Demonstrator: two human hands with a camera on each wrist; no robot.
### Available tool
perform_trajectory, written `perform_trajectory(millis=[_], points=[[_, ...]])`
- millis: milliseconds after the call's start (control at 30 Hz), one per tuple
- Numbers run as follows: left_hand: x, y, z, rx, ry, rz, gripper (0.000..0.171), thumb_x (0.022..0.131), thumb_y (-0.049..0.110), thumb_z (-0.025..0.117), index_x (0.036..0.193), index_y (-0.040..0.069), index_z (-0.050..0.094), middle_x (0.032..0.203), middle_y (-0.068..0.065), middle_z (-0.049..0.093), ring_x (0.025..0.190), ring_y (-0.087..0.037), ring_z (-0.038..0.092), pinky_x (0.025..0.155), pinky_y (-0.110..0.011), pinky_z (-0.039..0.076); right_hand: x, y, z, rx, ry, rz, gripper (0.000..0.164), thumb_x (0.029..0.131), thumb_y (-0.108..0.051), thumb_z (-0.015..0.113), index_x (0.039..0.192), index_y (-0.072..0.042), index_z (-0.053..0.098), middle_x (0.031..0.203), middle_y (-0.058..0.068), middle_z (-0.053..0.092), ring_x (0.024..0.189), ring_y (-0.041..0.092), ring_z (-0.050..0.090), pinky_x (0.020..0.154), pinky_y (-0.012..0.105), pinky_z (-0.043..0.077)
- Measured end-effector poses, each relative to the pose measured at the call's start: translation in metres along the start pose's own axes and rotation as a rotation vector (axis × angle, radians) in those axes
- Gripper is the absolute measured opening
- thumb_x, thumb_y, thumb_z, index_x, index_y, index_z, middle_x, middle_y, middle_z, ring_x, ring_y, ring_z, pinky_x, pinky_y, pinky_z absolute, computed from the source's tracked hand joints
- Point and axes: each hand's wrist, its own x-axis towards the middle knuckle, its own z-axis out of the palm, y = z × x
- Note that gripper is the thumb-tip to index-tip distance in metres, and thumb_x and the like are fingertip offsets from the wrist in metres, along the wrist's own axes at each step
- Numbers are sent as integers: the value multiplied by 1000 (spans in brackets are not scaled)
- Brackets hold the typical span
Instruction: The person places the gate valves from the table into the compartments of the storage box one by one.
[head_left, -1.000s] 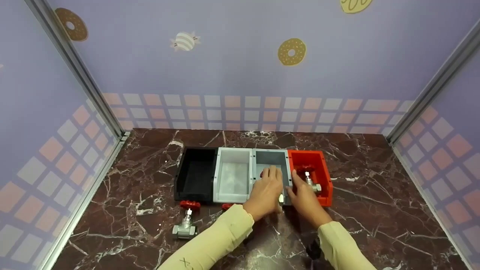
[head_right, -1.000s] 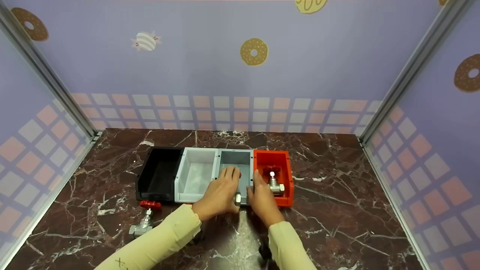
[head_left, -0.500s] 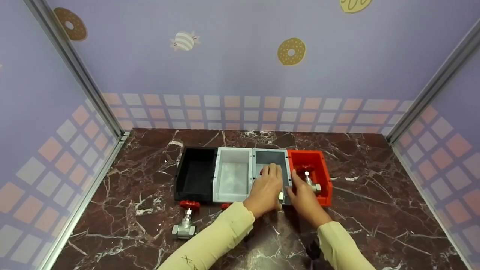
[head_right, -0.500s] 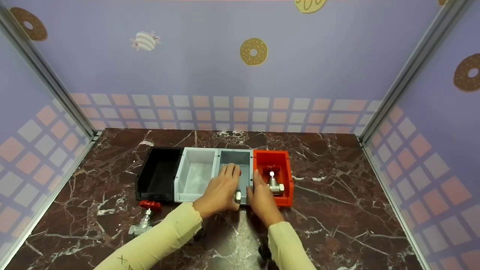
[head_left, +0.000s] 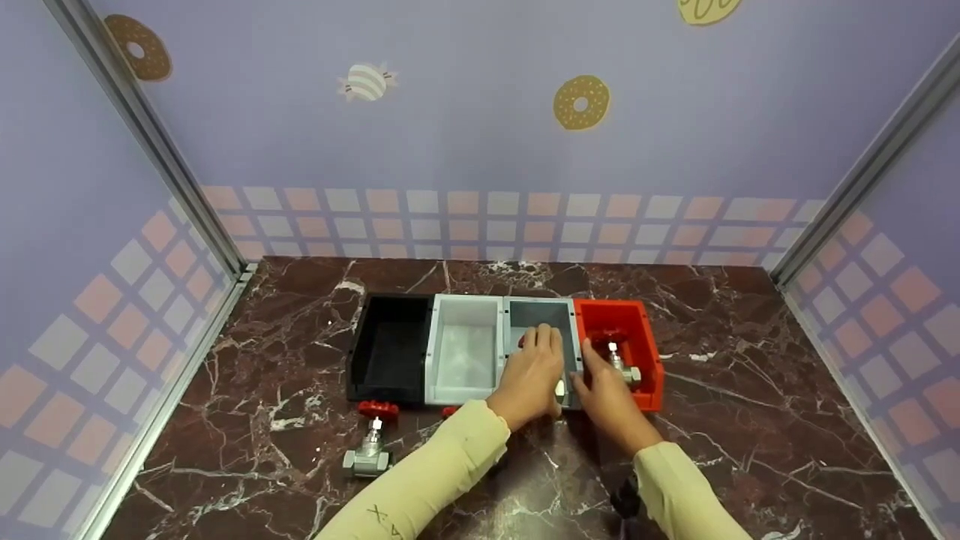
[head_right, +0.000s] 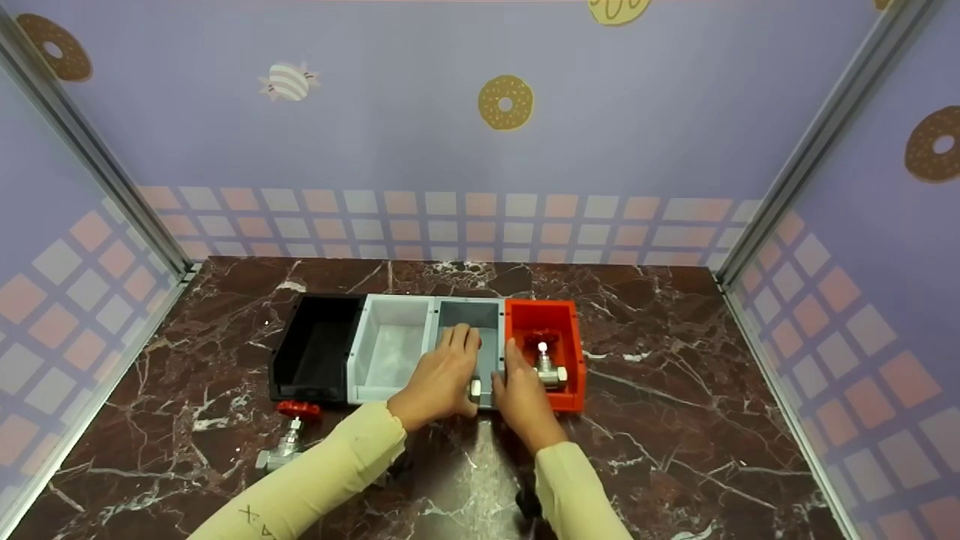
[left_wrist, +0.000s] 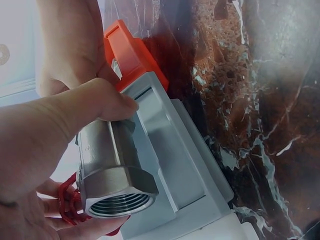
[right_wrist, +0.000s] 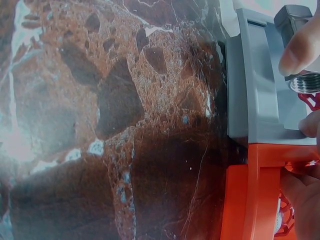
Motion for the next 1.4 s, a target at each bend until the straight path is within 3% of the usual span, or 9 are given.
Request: perform_trajectory(millis=[500, 733, 1400], points=[[4, -5, 7, 39, 20, 21, 109, 39, 54, 92, 123, 1, 46, 106, -8, 47, 93, -20, 46, 57, -25, 54, 1, 0, -1, -1, -13, 8, 64, 90, -7, 64, 145, 7, 34, 146, 25, 42, 132, 35, 47, 107, 48, 40], [5, -6, 9, 17, 18, 1, 107, 40, 50, 93, 123, 2, 46, 106, -7, 46, 94, -20, 46, 54, -25, 54, 0, -2, -2, 13, -21, 24, 64, 90, -8, 64, 145, 7, 34, 147, 24, 41, 135, 35, 44, 111, 48, 36], [9, -6, 12, 5, 39, -9, 104, 46, 45, 89, 128, 0, 45, 109, -9, 45, 96, -20, 45, 54, -24, 53, -2, -1, 2, 34, -7, 15, 63, 91, -8, 63, 146, 6, 34, 147, 24, 41, 133, 35, 45, 109, 48, 38]])
